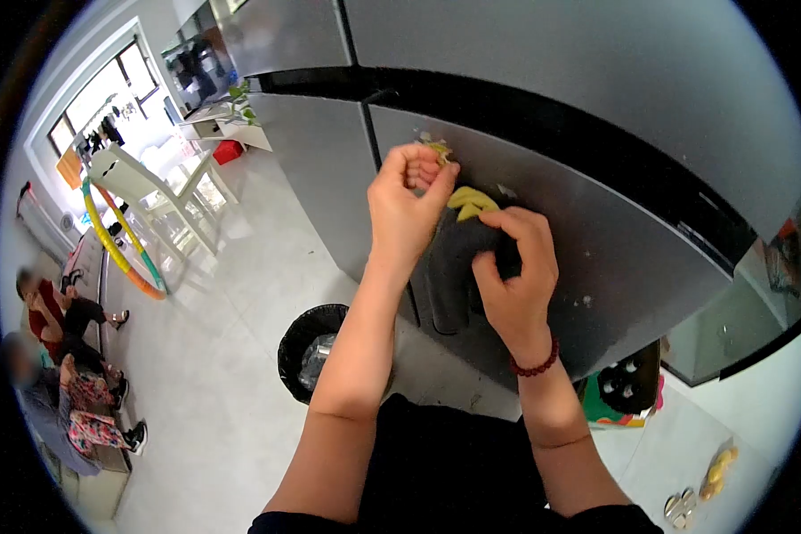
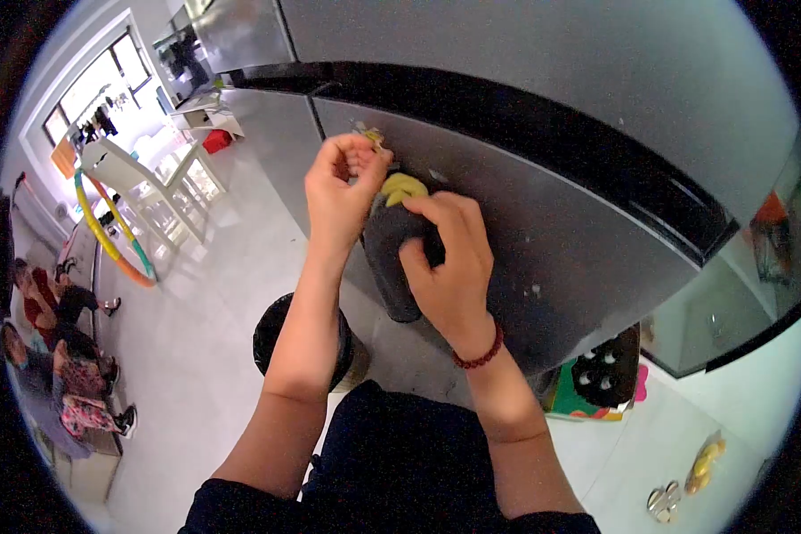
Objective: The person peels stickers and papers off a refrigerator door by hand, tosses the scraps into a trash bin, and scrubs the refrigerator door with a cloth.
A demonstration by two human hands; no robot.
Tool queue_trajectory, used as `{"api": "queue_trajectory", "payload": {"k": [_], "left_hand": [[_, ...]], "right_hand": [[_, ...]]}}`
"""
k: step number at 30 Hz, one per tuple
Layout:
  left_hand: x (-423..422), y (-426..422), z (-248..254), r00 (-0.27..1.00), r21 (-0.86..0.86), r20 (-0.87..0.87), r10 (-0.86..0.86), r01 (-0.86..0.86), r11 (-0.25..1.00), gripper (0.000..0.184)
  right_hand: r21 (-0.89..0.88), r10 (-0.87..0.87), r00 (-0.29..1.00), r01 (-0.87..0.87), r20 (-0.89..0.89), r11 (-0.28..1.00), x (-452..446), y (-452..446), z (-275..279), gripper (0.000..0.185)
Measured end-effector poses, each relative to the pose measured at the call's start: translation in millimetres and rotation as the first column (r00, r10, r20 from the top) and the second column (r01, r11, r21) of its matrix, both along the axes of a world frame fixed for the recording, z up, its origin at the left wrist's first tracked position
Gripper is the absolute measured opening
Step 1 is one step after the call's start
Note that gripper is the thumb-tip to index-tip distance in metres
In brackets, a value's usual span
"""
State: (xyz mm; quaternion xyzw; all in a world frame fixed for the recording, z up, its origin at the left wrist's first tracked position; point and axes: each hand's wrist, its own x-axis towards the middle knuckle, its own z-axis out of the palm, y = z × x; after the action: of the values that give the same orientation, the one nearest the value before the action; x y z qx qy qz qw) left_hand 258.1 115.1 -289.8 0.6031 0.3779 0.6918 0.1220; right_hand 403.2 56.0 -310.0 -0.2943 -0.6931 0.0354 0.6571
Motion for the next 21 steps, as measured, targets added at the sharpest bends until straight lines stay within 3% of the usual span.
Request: {"api": "queue_trajectory", "payload": {"k": [9,12,17,21], "left_hand": [[-4,-3,5,0.996,-0.034,-0.034,0.083,-0.085,0.996,0.011],[0,-3,0,0.998,-0.030,0.064,-0.003,0.005,1.000,0.012],[2,-3,-4,0.991,0.013,-0.043,0.130,-0.129,0.992,0.010],[-2,4,-6,1.000,-0.013,0.007,0.004,-0.004,1.000,0.006]], "right_hand": [[0.023,0.018,1.000,-0.018,0.011,1.000,-2,0,1,0.035],[0.039,0.026,0.999,-0.027,0.026,0.999,-2,5,-4,0.034],[0.030,0.008,0.999,-0.009,0.042,1.000,0,6,-4,0.035],[0.009,0.019,0.999,-0.020,0.046,1.000,1,6,-4,0.036]]}}
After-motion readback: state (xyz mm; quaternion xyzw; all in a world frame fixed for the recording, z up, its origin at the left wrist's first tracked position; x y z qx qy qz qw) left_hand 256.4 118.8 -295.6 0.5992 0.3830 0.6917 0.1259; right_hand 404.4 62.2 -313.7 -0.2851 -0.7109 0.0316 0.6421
